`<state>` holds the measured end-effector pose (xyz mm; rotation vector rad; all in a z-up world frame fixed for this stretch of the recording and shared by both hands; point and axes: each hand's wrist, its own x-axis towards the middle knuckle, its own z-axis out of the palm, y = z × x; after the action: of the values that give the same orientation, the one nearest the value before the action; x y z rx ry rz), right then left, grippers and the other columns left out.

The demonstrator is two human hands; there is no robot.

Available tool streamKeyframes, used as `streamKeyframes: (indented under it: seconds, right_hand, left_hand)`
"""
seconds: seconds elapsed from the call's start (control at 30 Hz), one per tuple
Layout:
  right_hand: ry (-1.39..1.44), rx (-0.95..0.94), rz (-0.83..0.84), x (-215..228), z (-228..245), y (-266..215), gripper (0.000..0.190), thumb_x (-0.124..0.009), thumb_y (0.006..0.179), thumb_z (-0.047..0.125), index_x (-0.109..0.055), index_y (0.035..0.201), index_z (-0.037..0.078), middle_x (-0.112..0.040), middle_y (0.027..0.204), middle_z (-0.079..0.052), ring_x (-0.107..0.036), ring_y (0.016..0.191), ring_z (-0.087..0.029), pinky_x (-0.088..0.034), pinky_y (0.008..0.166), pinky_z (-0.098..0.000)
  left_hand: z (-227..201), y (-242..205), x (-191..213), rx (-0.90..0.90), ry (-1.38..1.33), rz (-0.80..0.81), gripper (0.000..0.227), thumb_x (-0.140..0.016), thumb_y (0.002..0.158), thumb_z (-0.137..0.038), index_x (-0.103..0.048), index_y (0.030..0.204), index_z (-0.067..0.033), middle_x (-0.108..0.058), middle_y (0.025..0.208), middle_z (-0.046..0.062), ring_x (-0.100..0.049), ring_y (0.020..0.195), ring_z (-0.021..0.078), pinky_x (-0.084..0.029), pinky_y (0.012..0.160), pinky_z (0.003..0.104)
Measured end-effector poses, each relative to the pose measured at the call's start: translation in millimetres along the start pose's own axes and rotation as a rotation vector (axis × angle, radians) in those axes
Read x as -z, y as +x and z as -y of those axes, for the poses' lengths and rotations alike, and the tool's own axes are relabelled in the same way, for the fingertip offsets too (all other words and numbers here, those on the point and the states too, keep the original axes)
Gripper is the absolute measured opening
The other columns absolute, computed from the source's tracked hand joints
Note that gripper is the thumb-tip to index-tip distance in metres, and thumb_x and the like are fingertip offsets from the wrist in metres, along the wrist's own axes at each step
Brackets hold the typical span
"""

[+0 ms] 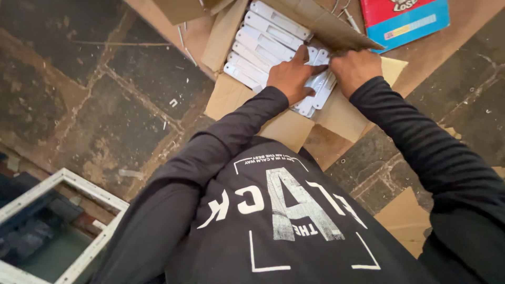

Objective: The person repeatedly picks up white plastic parts from a cardboard box, inspects them, and places them back into the box in a more organized arrangement. The person handles the parts one at a time and occasionally shifts the box contents to create space.

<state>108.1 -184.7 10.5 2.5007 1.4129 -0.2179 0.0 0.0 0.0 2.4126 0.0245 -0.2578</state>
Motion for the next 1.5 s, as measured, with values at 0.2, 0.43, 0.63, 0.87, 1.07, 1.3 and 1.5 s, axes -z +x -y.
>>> streamKeyframes:
  seconds: [0.2,0.43,0.63,0.87,1.07,1.3,1.5]
  right_hand:
    - [0.028,-0.074,-0.041,-21,6,-4,0.006,-0.068,0.085,0.015,-0.074,0.085,0.014,-0.071,0.081,-0.015,-0.072,0.075,-0.035,-0.058,0.064,-0.0461]
    - [0.248,-0.063,-0.160,-7,32,-26,0.008,-0.070,0.085,0.014,-0.075,0.092,0.012,-0.068,0.077,-0.014,-0.068,0.074,-0.036,-0.054,0.065,-0.0485]
    - [0.407,-0.200,-0.364,28,14,-32,0.014,-0.068,0.086,0.008,-0.076,0.098,0.011,-0.071,0.088,-0.013,-0.069,0.082,-0.034,-0.055,0.073,-0.0479]
    - [0.164,-0.287,-0.105,-1,-3,0,0.023,-0.080,0.077,0.024,-0.075,0.095,0.010,-0.070,0.088,-0.022,-0.069,0.083,-0.041,-0.057,0.075,-0.0495]
    - [0.194,-0.242,0.049,-46,-14,10,0.031,-0.080,0.076,0.025,-0.076,0.103,0.011,-0.072,0.099,-0.023,-0.068,0.094,-0.043,-0.057,0.079,-0.0527]
    - [0.126,-0.140,0.297,-51,-8,6,0.036,-0.080,0.077,0.030,-0.073,0.105,0.007,-0.072,0.105,-0.023,-0.068,0.104,-0.041,-0.056,0.092,-0.0499]
    - [0.238,-0.078,0.107,-47,-12,-5,0.038,-0.077,0.078,0.028,-0.071,0.108,0.005,-0.071,0.101,-0.023,-0.066,0.101,-0.044,-0.054,0.088,-0.0531]
  left_hand:
    - [5,-1,-5,-0.039,-0.015,-0.057,0.070,-0.092,0.066,-0.030,-0.067,0.131,-0.0387,-0.053,0.129,0.010,-0.070,0.095,0.0345,-0.057,0.077,0.049]
    - [6,0,-1,0.003,-0.030,-0.008,0.069,-0.091,0.066,-0.029,-0.067,0.131,-0.0391,-0.051,0.131,0.010,-0.070,0.096,0.0336,-0.056,0.077,0.049]
    - [10,2,-8,-0.043,-0.019,-0.056,0.069,-0.091,0.067,-0.029,-0.068,0.131,-0.0412,-0.050,0.131,0.013,-0.070,0.096,0.0340,-0.056,0.077,0.049]
    - [2,2,2,-0.008,0.000,0.000,0.070,-0.091,0.067,-0.029,-0.067,0.132,-0.0409,-0.050,0.135,0.014,-0.070,0.097,0.0356,-0.056,0.080,0.049]
    - [4,-5,-3,-0.002,-0.032,-0.024,0.071,-0.091,0.067,-0.027,-0.067,0.132,-0.0412,-0.050,0.136,0.013,-0.070,0.098,0.0357,-0.057,0.080,0.049]
    - [4,-2,0,-0.022,-0.024,-0.024,0.073,-0.092,0.064,-0.027,-0.067,0.132,-0.0411,-0.051,0.131,0.012,-0.070,0.097,0.0351,-0.056,0.077,0.049]
    - [7,-2,0,-0.043,-0.019,-0.022,0.072,-0.092,0.065,-0.030,-0.067,0.132,-0.0405,-0.052,0.129,0.012,-0.069,0.097,0.0354,-0.056,0.077,0.050]
